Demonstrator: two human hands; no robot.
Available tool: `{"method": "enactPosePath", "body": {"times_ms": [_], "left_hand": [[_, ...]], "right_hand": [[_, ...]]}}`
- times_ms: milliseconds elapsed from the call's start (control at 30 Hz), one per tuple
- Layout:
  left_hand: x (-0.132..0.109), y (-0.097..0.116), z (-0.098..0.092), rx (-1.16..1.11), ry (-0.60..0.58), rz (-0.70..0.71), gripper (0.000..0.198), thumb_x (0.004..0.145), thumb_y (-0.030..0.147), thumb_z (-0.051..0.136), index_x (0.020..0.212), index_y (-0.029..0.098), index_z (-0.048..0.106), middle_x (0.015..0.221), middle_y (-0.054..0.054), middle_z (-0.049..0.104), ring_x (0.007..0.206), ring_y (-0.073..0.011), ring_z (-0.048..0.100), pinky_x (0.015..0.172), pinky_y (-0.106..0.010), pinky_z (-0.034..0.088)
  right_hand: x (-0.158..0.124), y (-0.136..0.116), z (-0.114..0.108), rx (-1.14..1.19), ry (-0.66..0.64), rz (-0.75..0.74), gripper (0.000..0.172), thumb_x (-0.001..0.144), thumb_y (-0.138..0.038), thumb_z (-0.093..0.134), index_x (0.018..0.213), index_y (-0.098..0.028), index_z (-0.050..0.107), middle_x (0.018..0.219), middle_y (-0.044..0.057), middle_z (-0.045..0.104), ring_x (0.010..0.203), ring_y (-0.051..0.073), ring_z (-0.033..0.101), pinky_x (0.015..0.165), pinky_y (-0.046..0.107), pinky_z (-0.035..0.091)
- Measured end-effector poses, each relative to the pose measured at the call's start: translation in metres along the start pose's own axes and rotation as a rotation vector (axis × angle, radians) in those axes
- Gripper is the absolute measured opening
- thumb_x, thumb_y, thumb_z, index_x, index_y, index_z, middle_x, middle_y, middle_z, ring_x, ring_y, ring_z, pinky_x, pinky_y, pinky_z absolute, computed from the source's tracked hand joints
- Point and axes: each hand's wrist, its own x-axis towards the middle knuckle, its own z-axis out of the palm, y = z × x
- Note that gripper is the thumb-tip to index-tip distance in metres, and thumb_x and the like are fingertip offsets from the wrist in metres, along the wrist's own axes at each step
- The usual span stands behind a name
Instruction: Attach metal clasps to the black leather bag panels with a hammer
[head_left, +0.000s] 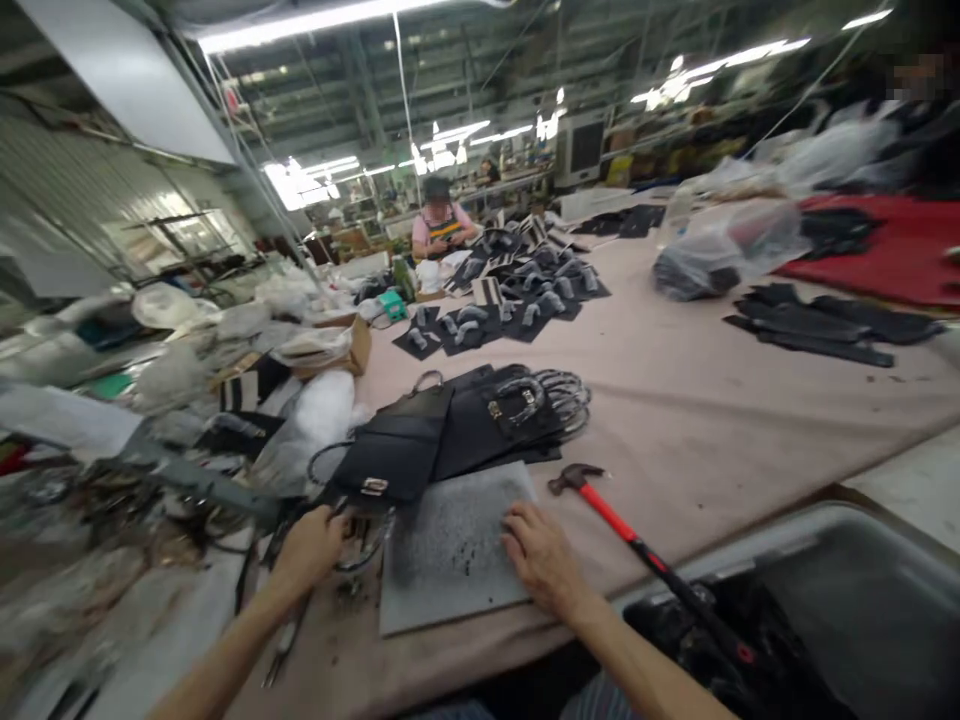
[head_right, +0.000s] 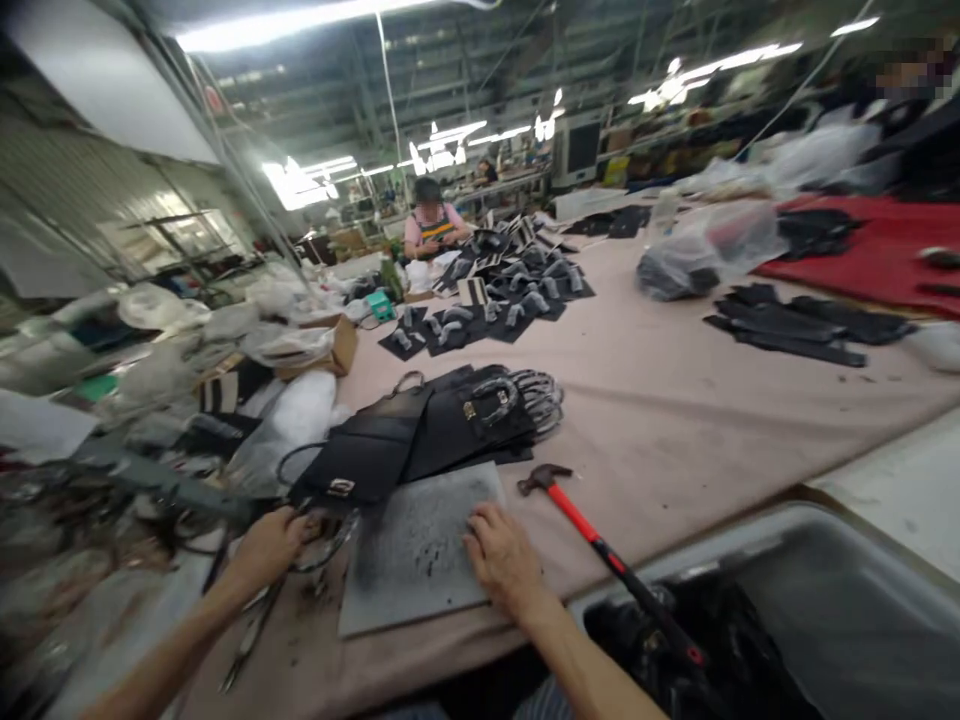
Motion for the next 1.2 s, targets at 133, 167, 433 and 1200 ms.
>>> {"method": "enactPosePath", "body": {"times_ms": [133, 167, 433, 1200], "left_hand": [[-0.066, 0.058, 0.057, -0.546, -0.235, -0.134, 0.018, 0.092, 0.029, 0.046, 0.084, 0.018, 0.058, 0.065, -0.002, 0.065, 0.053, -0.0187, 0.064, 0.052, -0.026, 0.045], [-0.081, 0.074, 0.071, -0.647, -0.263, -0.154, 0.016, 0.092, 0.03, 0.047, 0.085, 0.019, 0.056, 0.061, 0.001, 0.062, 0.046, -0.017, 0.06, 0.048, -0.025, 0.043], [-0.152, 0.121, 0.121, -0.89, -0.426, -0.239, 0.005, 0.09, 0.021, 0.05, 0.085, 0.021, 0.05, 0.052, 0.005, 0.054, 0.035, -0.0142, 0.052, 0.039, -0.023, 0.037], [-0.161, 0.114, 0.14, -1.251, -0.528, -0.348, 0.039, 0.087, 0.057, 0.058, 0.088, 0.018, 0.053, 0.06, 0.0, 0.064, 0.036, -0.0126, 0.054, 0.036, -0.021, 0.043]], "right_hand": [[-0.003, 0.002, -0.003, 0.007, -0.021, -0.001, 0.02, 0.101, -0.025, 0.047, 0.111, -0.02, 0.063, 0.12, 0.012, 0.061, 0.114, 0.03, 0.055, 0.101, 0.051, 0.047], [-0.004, 0.004, -0.002, 0.025, -0.009, 0.003, 0.022, 0.102, -0.027, 0.045, 0.114, -0.02, 0.062, 0.121, 0.013, 0.062, 0.115, 0.03, 0.055, 0.102, 0.052, 0.047], [-0.009, 0.012, -0.007, 0.153, 0.095, -0.017, 0.038, 0.103, -0.035, 0.041, 0.134, -0.019, 0.056, 0.139, 0.015, 0.054, 0.131, 0.03, 0.05, 0.11, 0.053, 0.043], [-0.011, 0.006, -0.019, 0.056, -0.191, -0.056, 0.043, 0.094, -0.024, 0.053, 0.136, -0.017, 0.056, 0.15, 0.016, 0.049, 0.142, 0.031, 0.042, 0.118, 0.059, 0.035]]}}
